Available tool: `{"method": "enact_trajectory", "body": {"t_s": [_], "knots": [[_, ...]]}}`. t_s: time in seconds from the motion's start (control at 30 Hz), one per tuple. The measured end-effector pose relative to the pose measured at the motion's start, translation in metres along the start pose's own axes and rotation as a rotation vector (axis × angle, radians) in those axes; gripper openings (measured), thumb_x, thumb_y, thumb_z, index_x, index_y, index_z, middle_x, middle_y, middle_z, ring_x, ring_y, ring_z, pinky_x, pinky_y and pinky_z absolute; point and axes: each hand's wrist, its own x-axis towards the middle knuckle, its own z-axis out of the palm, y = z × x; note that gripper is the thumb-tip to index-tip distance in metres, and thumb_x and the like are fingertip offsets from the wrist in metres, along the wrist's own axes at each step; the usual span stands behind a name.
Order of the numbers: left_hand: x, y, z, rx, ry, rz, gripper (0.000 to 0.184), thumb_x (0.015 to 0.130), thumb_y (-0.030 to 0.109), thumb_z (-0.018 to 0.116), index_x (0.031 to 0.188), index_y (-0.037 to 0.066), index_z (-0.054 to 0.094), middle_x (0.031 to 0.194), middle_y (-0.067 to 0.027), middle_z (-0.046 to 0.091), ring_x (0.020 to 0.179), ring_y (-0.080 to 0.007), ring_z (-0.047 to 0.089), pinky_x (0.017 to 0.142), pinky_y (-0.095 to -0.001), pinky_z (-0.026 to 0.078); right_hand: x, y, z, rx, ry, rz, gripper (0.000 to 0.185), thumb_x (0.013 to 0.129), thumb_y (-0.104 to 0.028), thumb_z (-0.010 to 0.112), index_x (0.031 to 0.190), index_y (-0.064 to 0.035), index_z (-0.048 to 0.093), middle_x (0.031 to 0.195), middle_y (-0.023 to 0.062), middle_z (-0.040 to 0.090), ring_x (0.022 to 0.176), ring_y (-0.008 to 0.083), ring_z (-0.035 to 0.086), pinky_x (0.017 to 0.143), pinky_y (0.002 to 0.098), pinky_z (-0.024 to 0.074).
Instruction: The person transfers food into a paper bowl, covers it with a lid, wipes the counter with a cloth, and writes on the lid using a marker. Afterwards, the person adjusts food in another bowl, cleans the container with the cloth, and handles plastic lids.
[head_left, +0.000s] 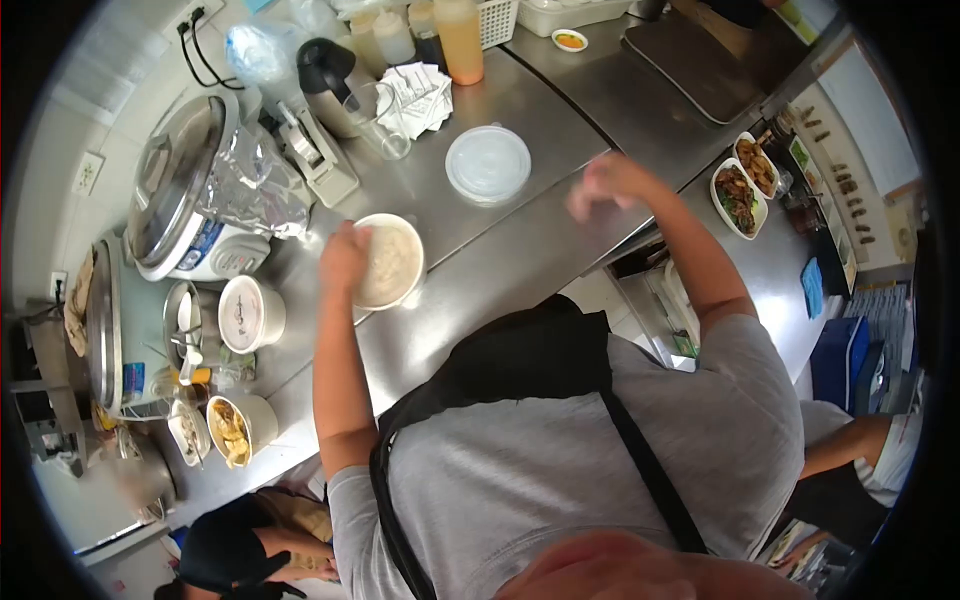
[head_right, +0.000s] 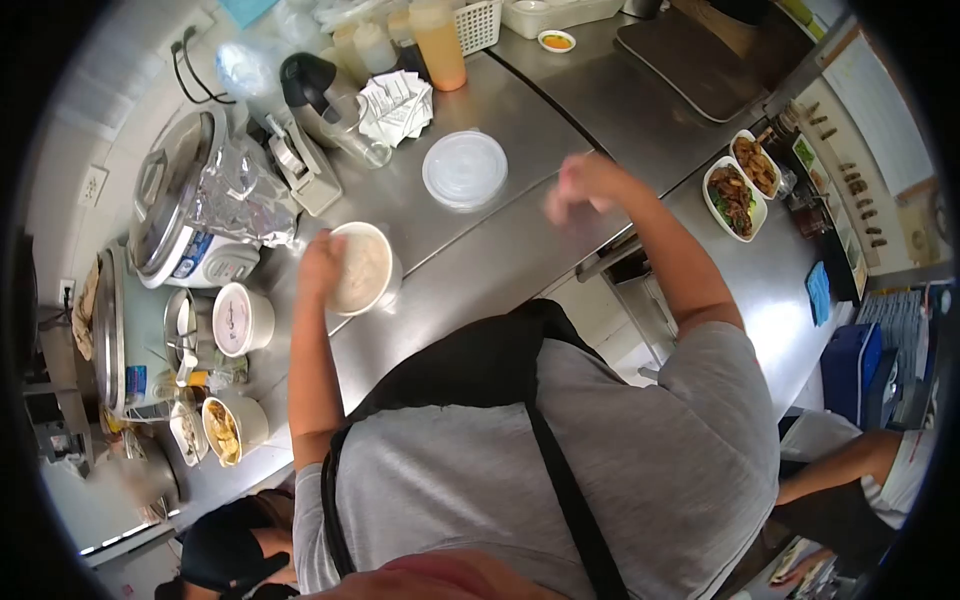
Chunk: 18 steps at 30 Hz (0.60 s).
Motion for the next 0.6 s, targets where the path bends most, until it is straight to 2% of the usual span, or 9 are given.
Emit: {"method": "enact_trajectory", "body": {"t_s": [0.07,0.17,0.23,0.33,0.4,0.47,0.5,0.57,0.6], "knots": [[0.006,-0.031,0.001,-0.179,-0.052,-0.057,0.038,0.084,0.035,0.042,0.105,0.004,0.050,0.093,-0.0193,0.056,0.084,-0.0328,0.054,0.072,-0.0376,0.042,0.062,0.044,0.002,-0.265,0.512,-0.282,0.033,0.068,-0.006,0.047,0.098,-0.0124,0.058,0.085,0.0107,0.059,0.074,0.0314,0.056,0.066,0.0371,0.0446],[-0.017,-0.053,0.004,-0.490,0.060,-0.184,0.034,0.085,0.029,0.041,0.102,0.001,0.052,0.088,-0.0172,0.058,0.079,-0.0267,0.055,0.070,-0.0352,0.042,0.081,0.047,0.034,-0.567,0.560,-0.294,0.036,0.069,-0.006,0.046,0.101,-0.0175,0.058,0.104,0.0088,0.053,0.094,0.0321,0.050,0.078,0.0350,0.0419],[-0.034,-0.047,0.010,-0.714,0.283,-0.240,0.028,0.085,0.019,0.041,0.104,0.002,0.052,0.083,-0.0090,0.058,0.072,-0.0154,0.052,0.066,-0.0285,0.041,0.091,0.055,0.028,-0.551,0.454,-0.336,0.038,0.068,-0.004,0.048,0.103,-0.0141,0.057,0.107,0.0100,0.050,0.097,0.0308,0.047,0.080,0.0334,0.0405],[-0.053,-0.049,0.015,-1.163,0.430,-0.281,0.027,0.085,0.013,0.039,0.107,0.002,0.050,0.081,-0.0037,0.056,0.069,-0.0099,0.049,0.066,-0.0240,0.040,0.101,0.056,0.005,-0.380,0.202,-0.441,0.028,0.071,-0.008,0.049,0.098,-0.0090,0.058,0.100,0.0119,0.053,0.093,0.0316,0.049,0.077,0.0339,0.0410],[-0.061,-0.048,0.019,-1.227,0.508,-0.277,0.029,0.084,0.008,0.036,0.109,0.002,0.048,0.084,-0.0029,0.054,0.069,-0.0079,0.047,0.067,-0.0218,0.039,0.117,0.019,-0.002,-0.425,0.004,-0.256,0.021,0.074,-0.013,0.050,0.092,-0.0066,0.059,0.092,0.0133,0.055,0.090,0.0308,0.051,0.074,0.0351,0.0417],[-0.063,-0.043,0.021,-1.239,0.549,-0.272,0.033,0.082,0.005,0.033,0.112,0.002,0.046,0.092,-0.0044,0.052,0.075,-0.0084,0.046,0.071,-0.0213,0.038,0.120,-0.046,0.003,-0.539,-0.105,-0.374,0.018,0.077,-0.015,0.049,0.088,-0.0062,0.059,0.081,0.0124,0.057,0.078,0.0264,0.053,0.068,0.0346,0.0431],[-0.066,-0.040,0.021,-1.218,0.554,-0.276,0.035,0.081,0.004,0.032,0.113,0.002,0.045,0.099,-0.0064,0.051,0.082,-0.0099,0.047,0.075,-0.0218,0.038,0.119,-0.095,0.024,-0.625,-0.122,-0.590,0.017,0.079,-0.015,0.048,0.087,-0.0070,0.060,0.073,0.0108,0.058,0.068,0.0224,0.054,0.064,0.0334,0.0441],[-0.073,-0.027,0.016,-1.190,0.531,-0.343,0.040,0.077,0.001,0.029,0.114,0.001,0.043,0.108,-0.0106,0.049,0.094,-0.0138,0.047,0.083,-0.0237,0.035,0.126,-0.157,0.080,0.059,-0.282,-0.637,0.030,0.082,-0.033,0.049,0.083,-0.0045,0.058,0.067,0.0009,0.056,0.060,0.0113,0.048,0.055,0.0293,0.0415],[-0.076,-0.025,0.020,-1.117,0.574,-0.310,0.039,0.077,0.001,0.030,0.113,0.000,0.044,0.106,-0.0109,0.049,0.092,-0.0145,0.047,0.083,-0.0242,0.036,0.141,-0.187,0.099,0.031,-0.390,-0.504,0.029,0.082,-0.033,0.050,0.087,-0.0054,0.059,0.070,0.0020,0.056,0.062,0.0101,0.049,0.057,0.0262,0.0420]]}}
